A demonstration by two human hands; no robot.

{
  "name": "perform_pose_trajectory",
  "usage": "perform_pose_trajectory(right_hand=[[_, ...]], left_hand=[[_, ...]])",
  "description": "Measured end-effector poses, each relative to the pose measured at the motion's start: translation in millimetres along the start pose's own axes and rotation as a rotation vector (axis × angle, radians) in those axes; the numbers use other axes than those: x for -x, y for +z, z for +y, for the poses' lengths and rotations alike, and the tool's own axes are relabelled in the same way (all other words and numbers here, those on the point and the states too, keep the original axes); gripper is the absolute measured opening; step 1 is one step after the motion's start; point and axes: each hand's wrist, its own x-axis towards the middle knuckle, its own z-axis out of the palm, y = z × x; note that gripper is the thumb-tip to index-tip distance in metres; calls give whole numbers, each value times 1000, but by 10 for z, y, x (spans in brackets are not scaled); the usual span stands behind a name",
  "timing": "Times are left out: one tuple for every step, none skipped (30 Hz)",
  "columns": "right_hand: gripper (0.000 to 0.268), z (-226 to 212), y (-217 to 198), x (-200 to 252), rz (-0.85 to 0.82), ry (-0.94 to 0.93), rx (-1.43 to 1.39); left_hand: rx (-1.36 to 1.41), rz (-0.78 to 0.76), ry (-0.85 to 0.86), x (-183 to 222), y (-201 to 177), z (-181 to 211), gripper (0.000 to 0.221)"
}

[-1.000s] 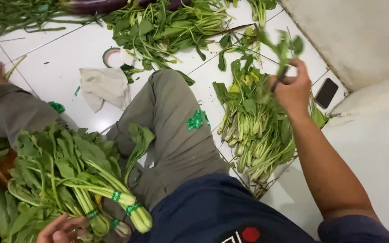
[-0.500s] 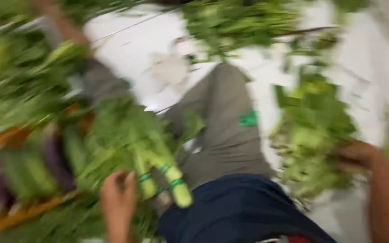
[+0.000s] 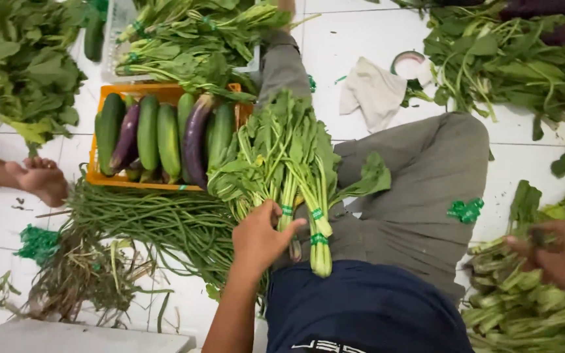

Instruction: The person is bundling leafy green vegetables by hand, wrapping them with green tape and cutting the tape with scissors while sitting on the floor.

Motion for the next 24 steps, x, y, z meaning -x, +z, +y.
perform_pose_trajectory(right_hand=[[60,-383,100,159,-58,95,216],[67,-751,185,332,-102,196,421],[67,-781,239,333,-101,193,419],[58,-796,293,352,-132,154,359],[48,-809,349,369,-161,114,298],[48,-957,374,449,-160,118,299],[48,-1107,399,528,-202,148,337],[48,-1273,427,596,-246,174,377],[48,-1270,426,608,-246,175,377],[51,-1274,433,609,-242,157,450],[53,-1277,441,610,-238,139,522],[53,-1266,438,613,-236,141,521],[59,-1253,434,614,-248,134,541],[64,-1238,449,620,-263,127,559],[64,-1247,464,656,-263,128,555],[60,-1258,468,686,-277,99,501],[56,-1269,467,717,-290,68,447],[56,-1299,485,764,-282,71,439],[61,-1330,504,810,-312,43,353],[68,-1359,529,862,-344,13,268],[68,-1387,546,920,-339,16,262],[71,-1417,563,975,-384,-49,224],[74,-1452,583,1030,-428,-115,186],[74,-1422,616,1041,-424,-117,182]], left_hand=[[-27,92,80,8,70,-15,54],[-54,181,165,2,146,-16,62],[-55,184,166,-20,128,56,62],[-81,164,163,-34,113,125,60],[-108,143,160,-49,103,193,58],[-107,140,162,-71,152,243,58],[-131,133,218,-93,202,292,57],[-156,129,273,-121,241,340,64],[-155,128,272,-127,248,374,64],[-198,84,258,-157,249,408,62],[-241,39,244,-185,250,443,62],[-241,39,247,-192,265,439,62],[-233,58,258,-198,281,437,53],[-230,77,269,-202,288,421,44],[-233,75,272,-190,236,425,44],[-173,-13,191,-203,183,448,40],[-114,-102,109,-214,131,475,36],[-117,-101,121,-177,126,424,36],[94,-60,81,-141,121,370,30],[305,-22,35,-91,116,306,30],[303,-25,43,-83,161,241,30],[714,-101,61,-71,207,174,23],[1124,-181,75,-60,249,103,18],[1122,-181,80,-22,216,118,18]])
